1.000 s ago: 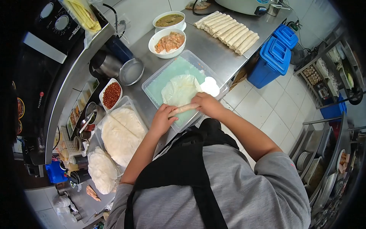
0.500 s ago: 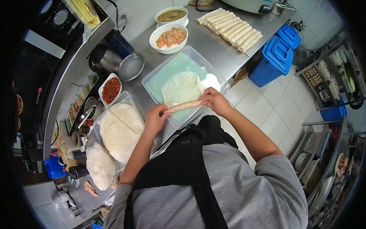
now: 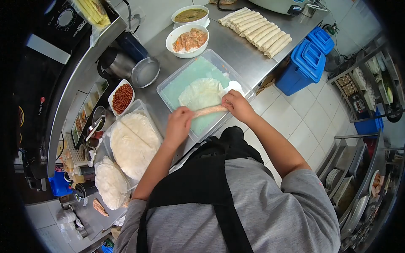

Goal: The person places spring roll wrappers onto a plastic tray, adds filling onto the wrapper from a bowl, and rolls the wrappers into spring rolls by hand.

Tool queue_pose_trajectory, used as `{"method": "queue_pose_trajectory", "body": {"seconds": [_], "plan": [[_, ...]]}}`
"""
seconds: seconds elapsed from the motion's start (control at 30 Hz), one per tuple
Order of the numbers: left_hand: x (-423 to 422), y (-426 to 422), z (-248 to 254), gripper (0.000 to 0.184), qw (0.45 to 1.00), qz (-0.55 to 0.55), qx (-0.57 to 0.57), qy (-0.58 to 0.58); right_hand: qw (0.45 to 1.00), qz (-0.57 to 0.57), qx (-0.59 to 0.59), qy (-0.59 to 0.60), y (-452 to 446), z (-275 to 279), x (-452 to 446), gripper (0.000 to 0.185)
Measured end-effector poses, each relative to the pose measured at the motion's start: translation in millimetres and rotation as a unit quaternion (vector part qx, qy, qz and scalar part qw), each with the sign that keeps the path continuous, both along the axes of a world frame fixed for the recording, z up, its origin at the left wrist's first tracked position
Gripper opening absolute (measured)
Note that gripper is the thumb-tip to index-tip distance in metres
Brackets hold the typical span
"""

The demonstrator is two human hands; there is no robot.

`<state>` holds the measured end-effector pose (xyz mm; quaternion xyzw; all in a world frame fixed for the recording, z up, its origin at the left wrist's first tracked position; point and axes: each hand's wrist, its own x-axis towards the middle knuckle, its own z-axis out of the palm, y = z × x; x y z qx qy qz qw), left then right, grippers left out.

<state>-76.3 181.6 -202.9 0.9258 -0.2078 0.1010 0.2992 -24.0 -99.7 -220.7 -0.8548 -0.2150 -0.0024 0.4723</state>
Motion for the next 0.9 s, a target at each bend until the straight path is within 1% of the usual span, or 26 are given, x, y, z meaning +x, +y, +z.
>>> {"method": "queue_pose_trajectory", "body": {"seconds": [0.07,0.1,0.17,0.3,0.33,0.4,0.43,0.47,0.5,0.57,0.6,0.67,0.73,0.8,0.87,0.9], "plan": [[-6.1,-11.4,-4.6,0.032,1.0,-0.011,-0.009,-0.001,0.985,0.021,-0.089,-0.146,-2.4,1.2,-4.0,0.014],[-7.4,-14.6,-3.7,0.034,1.0,-0.022,-0.018,-0.002,0.985,0.02,-0.089,-0.146,-4.0,-1.9,-7.4,0.014],[-7.9,-15.0,-0.8,0.034,1.0,-0.014,-0.012,0.008,0.974,0.012,-0.117,-0.195,-7.1,-9.1,-16.3,0.018],[-3.0,-10.8,-3.9,0.035,1.0,-0.009,-0.016,0.014,0.974,0.0,-0.118,-0.196,-10.7,-6.9,-23.2,0.025],[-0.5,-8.8,-4.3,0.035,1.0,-0.01,-0.016,0.014,0.978,0.003,-0.113,-0.178,-12.6,-9.8,-19.8,0.025],[6.1,-4.7,-4.3,0.034,0.995,-0.009,-0.06,0.073,0.981,0.003,-0.107,-0.159,-15.7,-10.6,-13.7,0.025],[9.5,-2.4,-3.8,0.034,0.995,-0.011,-0.06,0.073,0.987,0.013,-0.1,-0.127,-17.1,-8.3,-10.3,0.024],[12.7,0.5,-3.0,0.033,0.992,-0.015,-0.076,0.101,0.991,0.023,-0.091,-0.095,-17.9,-6.1,-7.3,0.023],[15.8,3.3,-3.0,0.032,0.987,-0.019,-0.091,0.129,0.991,0.022,-0.091,-0.095,-18.4,-4.7,-5.0,0.023],[22.1,7.1,-3.8,0.03,0.989,-0.026,-0.078,0.126,0.994,0.029,-0.091,-0.058,-18.6,-2.4,-0.7,0.025],[24.5,7.8,-3.7,0.028,0.99,-0.032,-0.064,0.124,0.994,0.028,-0.091,-0.058,-16.8,1.4,0.6,0.025],[29.2,7.9,-4.0,0.026,0.99,-0.029,-0.067,0.122,0.993,-0.023,-0.034,0.11,-11.3,8.4,3.8,0.029],[33.4,8.1,-3.2,0.024,0.99,-0.025,-0.07,0.12,0.99,-0.034,-0.025,0.132,-7.3,9.5,8.4,0.031],[37.0,9.0,-3.3,0.023,0.99,-0.027,-0.032,0.136,0.987,-0.045,-0.015,0.153,-6.5,9.7,10.4,0.034],[37.0,8.7,-5.4,0.023,0.99,-0.028,-0.033,0.131,0.995,-0.02,-0.054,0.083,-6.3,7.8,10.6,0.032],[36.5,8.5,-5.0,0.023,0.991,-0.029,-0.033,0.127,0.995,-0.02,-0.055,0.083,-7.0,6.8,9.3,0.032]]}}
